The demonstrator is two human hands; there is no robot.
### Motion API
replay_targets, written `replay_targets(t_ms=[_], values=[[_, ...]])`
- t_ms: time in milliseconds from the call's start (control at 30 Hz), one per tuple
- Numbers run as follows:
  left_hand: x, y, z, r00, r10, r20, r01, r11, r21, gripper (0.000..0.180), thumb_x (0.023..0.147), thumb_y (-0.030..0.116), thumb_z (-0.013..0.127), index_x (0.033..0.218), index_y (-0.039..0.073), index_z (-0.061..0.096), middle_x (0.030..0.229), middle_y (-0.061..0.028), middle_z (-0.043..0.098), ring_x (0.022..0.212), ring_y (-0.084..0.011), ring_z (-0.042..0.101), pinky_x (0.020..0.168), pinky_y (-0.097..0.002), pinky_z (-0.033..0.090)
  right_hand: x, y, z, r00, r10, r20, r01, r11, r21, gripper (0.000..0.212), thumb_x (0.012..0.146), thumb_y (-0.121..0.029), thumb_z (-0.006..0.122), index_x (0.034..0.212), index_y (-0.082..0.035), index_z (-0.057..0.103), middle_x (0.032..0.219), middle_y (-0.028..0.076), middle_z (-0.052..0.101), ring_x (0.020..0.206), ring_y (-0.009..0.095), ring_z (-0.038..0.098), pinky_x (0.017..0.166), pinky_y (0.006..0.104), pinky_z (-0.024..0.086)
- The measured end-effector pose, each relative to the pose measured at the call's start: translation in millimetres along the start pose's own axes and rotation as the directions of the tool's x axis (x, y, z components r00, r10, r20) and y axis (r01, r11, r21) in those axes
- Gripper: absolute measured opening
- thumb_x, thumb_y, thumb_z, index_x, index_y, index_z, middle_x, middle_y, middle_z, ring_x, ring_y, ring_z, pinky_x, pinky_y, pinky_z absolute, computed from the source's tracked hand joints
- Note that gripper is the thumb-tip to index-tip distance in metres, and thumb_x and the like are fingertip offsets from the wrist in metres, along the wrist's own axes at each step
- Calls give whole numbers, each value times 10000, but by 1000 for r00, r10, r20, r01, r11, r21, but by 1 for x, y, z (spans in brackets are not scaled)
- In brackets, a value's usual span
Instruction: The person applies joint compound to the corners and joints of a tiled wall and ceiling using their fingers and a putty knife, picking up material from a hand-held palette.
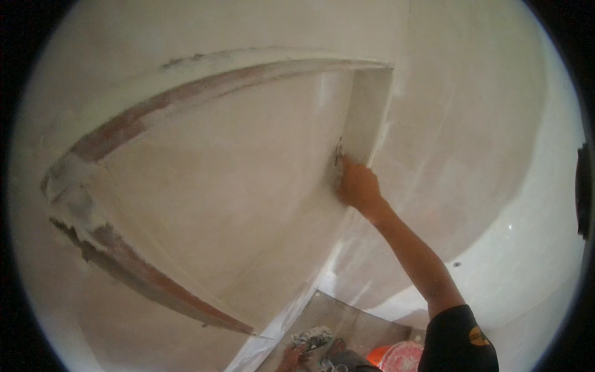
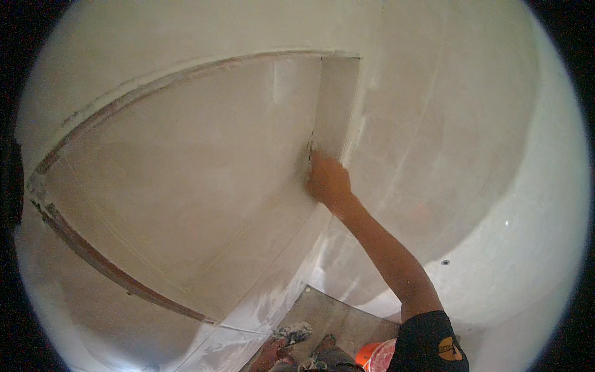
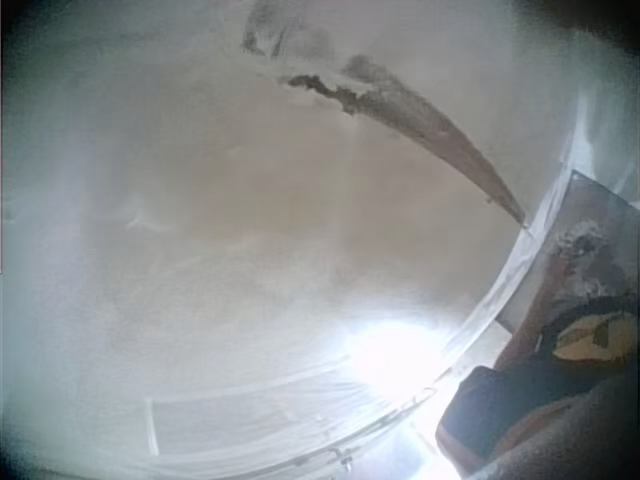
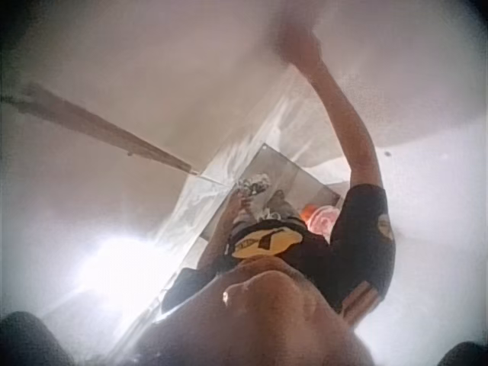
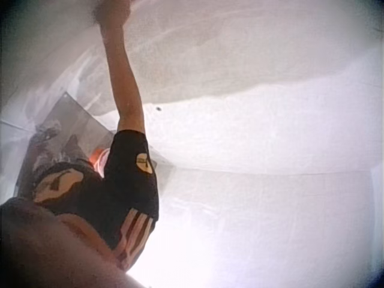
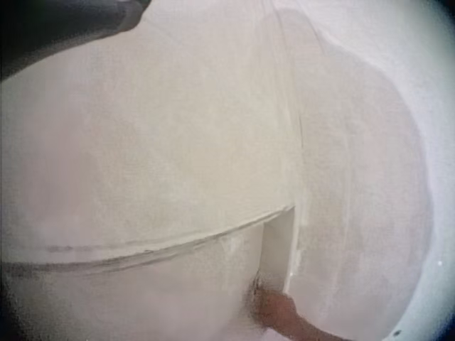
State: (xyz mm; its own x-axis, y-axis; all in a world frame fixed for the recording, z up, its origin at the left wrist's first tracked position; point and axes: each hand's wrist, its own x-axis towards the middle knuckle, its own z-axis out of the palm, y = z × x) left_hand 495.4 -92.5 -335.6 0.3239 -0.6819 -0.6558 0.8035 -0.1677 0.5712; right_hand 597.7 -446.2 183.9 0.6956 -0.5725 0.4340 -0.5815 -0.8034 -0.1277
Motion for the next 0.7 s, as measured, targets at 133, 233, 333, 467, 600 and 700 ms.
replay_targets(t_ms=[133, 233, 333, 467, 600, 700], values=[[0, 2, 0, 1000, 2, 7, -2, 1000, 8, 500, 935, 327, 485, 1349, 84, 343, 1141, -124, 582, 830, -275, 652, 642, -374, 545, 0, 4, -13, 999, -49, -8, 49, 998, 26, 606, 803, -173, 567, 1360, -71, 349, 894, 223, 632, 772, 395, 622, 707, 467, 507], [2, 5, 1, 1000, 0, 16, 0, 1000, 17, 497, 935, 328, 485, 1347, 85, 347, 1141, -122, 582, 831, -273, 651, 643, -373, 545, 5, -3, -24, 994, -37, -104, 38, 999, 1, 528, 813, -229, 561, 1295, -55, 431, 856, 215, 640, 786, 385, 632, 697, 470, 517], [1, 5, 2, 1000, -3, 21, 3, 1000, 21, 495, 935, 329, 485, 1345, 86, 351, 1140, -120, 583, 831, -272, 651, 645, -372, 545, 4, -8, -14, 998, 7, -56, -7, 1000, -3, 499, 811, -240, 557, 1264, -53, 466, 830, 201, 643, 790, 373, 636, 687, 465, 525], [5, 6, 5, 999, -5, 39, 4, 1000, 25, 492, 935, 331, 486, 1342, 86, 356, 1140, -118, 583, 833, -270, 651, 647, -371, 545, 6, 7, 4, 990, -61, 130, 83, 982, -167, 488, 809, -197, 540, 1268, -55, 448, 835, 197, 641, 790, 366, 638, 680, 459, 528], [0, 4, 2, 1000, 2, 31, -3, 1000, 22, 489, 935, 333, 486, 1339, 87, 362, 1139, -115, 584, 834, -267, 651, 649, -369, 544, 5, -9, -25, 990, -86, -112, 82, 996, -42, 480, 785, -139, 537, 1249, -47, 458, 853, 200, 640, 798, 369, 638, 691, 453, 524], [2, 3, 6, 999, -1, 42, 1, 1000, 22, 487, 935, 334, 486, 1337, 88, 366, 1139, -114, 584, 835, -266, 651, 651, -368, 544, 7, -9, -31, 997, 31, -75, -29, 999, 28, 528, 760, -103, 545, 1277, -39, 455, 866, 215, 634, 812, 386, 627, 720, 447, 513]])
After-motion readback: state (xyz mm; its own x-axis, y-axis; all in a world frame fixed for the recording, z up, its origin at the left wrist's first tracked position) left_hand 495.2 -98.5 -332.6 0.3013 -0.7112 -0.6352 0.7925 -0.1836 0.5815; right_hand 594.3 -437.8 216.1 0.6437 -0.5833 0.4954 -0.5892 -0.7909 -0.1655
